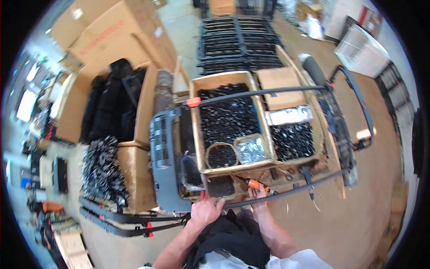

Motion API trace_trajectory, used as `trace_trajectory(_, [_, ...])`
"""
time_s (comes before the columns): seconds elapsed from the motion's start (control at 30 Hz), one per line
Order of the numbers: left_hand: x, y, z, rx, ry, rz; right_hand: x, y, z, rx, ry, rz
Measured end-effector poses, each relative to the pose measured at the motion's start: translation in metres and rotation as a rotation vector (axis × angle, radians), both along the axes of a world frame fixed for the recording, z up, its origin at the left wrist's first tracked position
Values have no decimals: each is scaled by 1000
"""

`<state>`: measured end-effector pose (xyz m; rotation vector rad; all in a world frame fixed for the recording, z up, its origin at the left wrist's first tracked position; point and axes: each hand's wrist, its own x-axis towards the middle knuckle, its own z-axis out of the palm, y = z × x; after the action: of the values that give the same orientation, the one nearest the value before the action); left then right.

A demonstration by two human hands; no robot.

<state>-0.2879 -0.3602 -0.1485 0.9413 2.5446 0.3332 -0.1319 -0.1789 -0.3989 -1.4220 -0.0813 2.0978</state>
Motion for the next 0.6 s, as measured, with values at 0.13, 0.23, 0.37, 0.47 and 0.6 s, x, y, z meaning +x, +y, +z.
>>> trace_trajectory(0.13, [3, 11, -11, -113, -82, 16, 47, 0, 3, 67, -97, 902])
trace_trajectory(0.23, [1, -6, 0, -214, -62, 52, 62, 4, 136, 240, -94, 1704])
trace_trajectory(0.37, [1, -12, 4, -159, -54, 97, 3, 95, 275, 726, 256, 2149])
trace_trajectory(0.47, [7, -4, 10, -74, -34, 121, -109, 166, 309, 1432, -147, 1724])
trace_trajectory(0.6, [60, -6, 17, 513, 295, 98, -280, 241, 296, 2107, -444, 1211])
